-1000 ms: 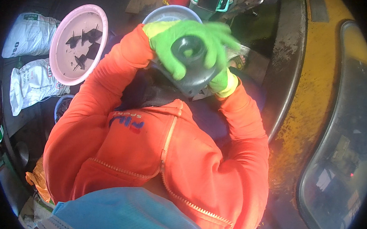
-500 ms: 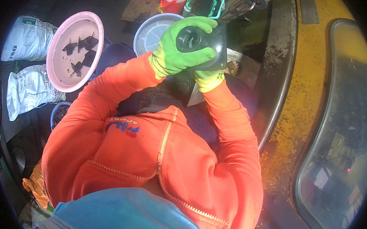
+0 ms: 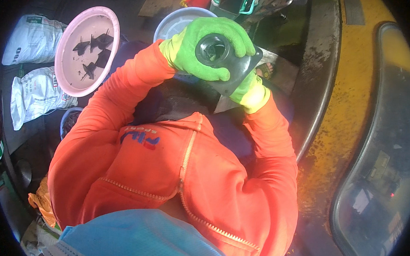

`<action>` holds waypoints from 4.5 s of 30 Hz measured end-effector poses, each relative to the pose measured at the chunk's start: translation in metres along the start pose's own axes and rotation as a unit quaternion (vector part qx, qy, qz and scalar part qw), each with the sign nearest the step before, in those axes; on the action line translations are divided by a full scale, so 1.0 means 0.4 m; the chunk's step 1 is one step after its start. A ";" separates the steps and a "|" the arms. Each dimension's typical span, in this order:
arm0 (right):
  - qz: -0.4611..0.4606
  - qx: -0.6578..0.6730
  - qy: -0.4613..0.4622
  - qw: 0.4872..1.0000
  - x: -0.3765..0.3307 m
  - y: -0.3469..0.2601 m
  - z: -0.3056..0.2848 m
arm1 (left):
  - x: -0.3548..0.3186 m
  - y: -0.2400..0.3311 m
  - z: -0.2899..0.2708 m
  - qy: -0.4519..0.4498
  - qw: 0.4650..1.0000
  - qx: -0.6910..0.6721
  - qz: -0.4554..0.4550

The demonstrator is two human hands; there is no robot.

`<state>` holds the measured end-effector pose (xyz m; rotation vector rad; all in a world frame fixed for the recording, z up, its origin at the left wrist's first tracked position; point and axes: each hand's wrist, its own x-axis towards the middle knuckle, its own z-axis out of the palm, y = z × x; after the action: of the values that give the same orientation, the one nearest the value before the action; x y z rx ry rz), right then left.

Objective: The person cleans and inspects several dark metal parts using a wire brush and a cloth. They repeatedly wipe the interior and exterior surfaces of each part, then place them into a pink basin.

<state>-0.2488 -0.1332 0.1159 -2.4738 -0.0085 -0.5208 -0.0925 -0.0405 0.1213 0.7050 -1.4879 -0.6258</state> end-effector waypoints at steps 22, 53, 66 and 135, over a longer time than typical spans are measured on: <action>0.073 0.077 0.104 0.989 0.013 0.043 0.045 | -0.028 -0.060 0.067 0.191 0.978 0.088 0.004; 0.270 0.784 0.147 0.539 0.026 0.058 -0.017 | -0.017 -0.117 -0.068 0.368 0.664 -0.635 -0.142; 0.332 0.558 0.205 0.732 0.022 0.048 -0.083 | -0.013 -0.136 -0.006 0.334 0.906 -0.221 -0.135; 0.036 0.054 0.174 0.983 0.010 0.103 -0.096 | -0.027 -0.112 -0.004 0.163 0.854 -0.436 -0.233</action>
<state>-0.2537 -0.1889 0.1227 -2.2392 0.1867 -0.8895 -0.0885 -0.0619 0.0805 0.4034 -0.5778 -1.3611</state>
